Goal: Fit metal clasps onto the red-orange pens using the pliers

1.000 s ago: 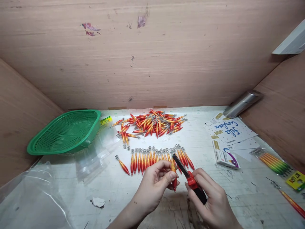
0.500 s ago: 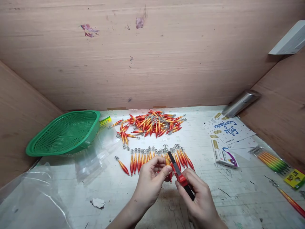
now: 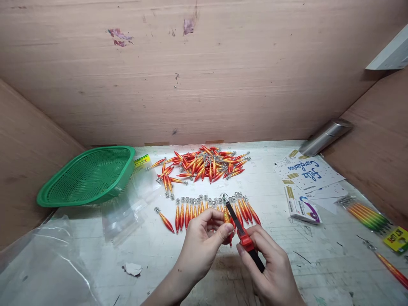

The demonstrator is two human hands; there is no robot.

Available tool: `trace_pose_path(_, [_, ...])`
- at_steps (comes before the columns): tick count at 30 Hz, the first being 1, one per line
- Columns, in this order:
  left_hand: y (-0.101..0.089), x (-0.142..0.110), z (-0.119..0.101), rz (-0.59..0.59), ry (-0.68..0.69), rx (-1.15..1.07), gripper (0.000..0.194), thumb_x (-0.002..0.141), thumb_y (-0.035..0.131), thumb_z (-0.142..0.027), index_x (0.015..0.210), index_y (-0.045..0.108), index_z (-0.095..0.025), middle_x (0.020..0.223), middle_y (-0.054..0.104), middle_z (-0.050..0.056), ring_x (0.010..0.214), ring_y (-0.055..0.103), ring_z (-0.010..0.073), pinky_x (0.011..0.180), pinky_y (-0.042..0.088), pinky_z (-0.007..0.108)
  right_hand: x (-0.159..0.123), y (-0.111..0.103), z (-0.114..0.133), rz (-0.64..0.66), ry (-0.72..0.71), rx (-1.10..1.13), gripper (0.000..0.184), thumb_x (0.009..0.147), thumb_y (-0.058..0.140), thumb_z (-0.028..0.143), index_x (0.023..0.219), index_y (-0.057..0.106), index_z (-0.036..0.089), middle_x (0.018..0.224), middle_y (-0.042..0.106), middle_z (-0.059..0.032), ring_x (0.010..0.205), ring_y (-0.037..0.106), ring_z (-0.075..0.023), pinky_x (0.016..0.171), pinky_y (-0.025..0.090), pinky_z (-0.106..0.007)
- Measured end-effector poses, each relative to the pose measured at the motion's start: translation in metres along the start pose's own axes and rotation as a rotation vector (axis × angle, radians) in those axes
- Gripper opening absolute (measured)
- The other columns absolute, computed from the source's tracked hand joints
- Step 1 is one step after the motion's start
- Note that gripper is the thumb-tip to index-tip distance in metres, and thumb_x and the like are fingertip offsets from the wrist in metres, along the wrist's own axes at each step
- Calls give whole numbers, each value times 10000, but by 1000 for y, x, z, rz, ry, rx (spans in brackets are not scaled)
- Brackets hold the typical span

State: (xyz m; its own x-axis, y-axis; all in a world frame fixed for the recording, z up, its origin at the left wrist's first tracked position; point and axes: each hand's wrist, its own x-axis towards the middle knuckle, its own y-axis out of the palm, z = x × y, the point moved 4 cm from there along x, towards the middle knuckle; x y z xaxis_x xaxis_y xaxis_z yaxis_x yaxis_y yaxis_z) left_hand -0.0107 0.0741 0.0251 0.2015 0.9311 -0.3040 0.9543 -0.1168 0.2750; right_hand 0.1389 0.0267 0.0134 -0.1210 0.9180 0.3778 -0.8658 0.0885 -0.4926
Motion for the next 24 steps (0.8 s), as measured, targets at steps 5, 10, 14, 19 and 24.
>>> trace_pose_path(5, [0,-1,-2,-1,16,7,410,644,856,-469,739,605,-159,621,602,-34,578,577,98,583,494,231,-3,2,-4,51,58,87,134,950,522,173,830,554,226,837,602,-18,774,615,-151,686,497,-239])
trace_pose_path(10, [1,-2,-3,-7,17,-18,385,639,865,-424,724,596,-161,623,605,-35,574,571,95,580,486,224,-2,5,-1,41,77,138,114,953,526,189,860,578,230,856,617,-10,773,618,-146,684,499,-225])
trace_pose_path(14, [1,-2,-2,-13,23,-13,374,652,854,-412,732,593,-157,643,592,-34,585,566,94,596,488,229,1,5,3,33,44,95,115,945,526,164,872,585,231,824,617,-2,749,616,-145,672,494,-220])
trace_pose_path(19, [0,-3,-3,1,78,56,312,719,796,-398,765,601,-159,703,590,-9,643,559,119,630,502,257,2,4,7,14,-20,29,129,939,510,142,853,559,225,821,602,1,741,618,-127,668,498,-199])
trace_pose_path(24, [-1,-5,-2,12,113,156,259,770,741,-378,787,603,-159,726,592,13,668,561,140,629,488,267,2,5,8,-26,-68,-58,125,928,505,125,851,541,217,783,548,4,720,599,-114,656,498,-183])
